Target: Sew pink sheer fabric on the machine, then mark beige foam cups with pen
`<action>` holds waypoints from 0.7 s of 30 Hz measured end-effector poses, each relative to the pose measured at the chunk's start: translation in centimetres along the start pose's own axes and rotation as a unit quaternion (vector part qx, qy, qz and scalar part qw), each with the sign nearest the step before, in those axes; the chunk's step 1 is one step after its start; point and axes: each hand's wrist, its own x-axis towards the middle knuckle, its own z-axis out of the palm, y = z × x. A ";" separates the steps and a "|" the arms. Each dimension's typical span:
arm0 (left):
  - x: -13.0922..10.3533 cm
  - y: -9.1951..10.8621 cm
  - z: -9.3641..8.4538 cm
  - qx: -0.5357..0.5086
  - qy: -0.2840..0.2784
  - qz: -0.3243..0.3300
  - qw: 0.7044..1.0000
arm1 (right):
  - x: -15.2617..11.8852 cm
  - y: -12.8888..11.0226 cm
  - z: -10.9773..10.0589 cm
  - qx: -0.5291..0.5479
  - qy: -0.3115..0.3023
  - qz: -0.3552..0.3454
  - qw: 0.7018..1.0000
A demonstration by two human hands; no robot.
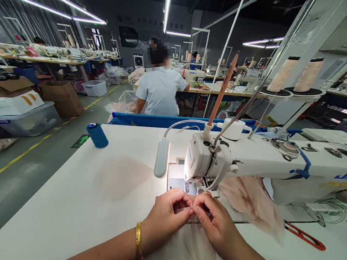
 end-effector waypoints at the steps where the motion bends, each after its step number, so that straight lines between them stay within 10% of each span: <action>1: 0.0 -0.1 0.0 -0.005 0.004 -0.004 1.000 | 0.0 0.0 0.0 -0.001 -0.002 0.005 1.000; 15: 0.7 -0.6 0.3 0.343 0.046 0.049 0.937 | 1.1 1.4 1.2 -0.159 -0.010 0.032 0.987; 21: 0.5 -2.0 -0.1 0.440 0.065 0.271 0.854 | 2.0 2.0 1.0 -0.191 -0.008 0.041 0.981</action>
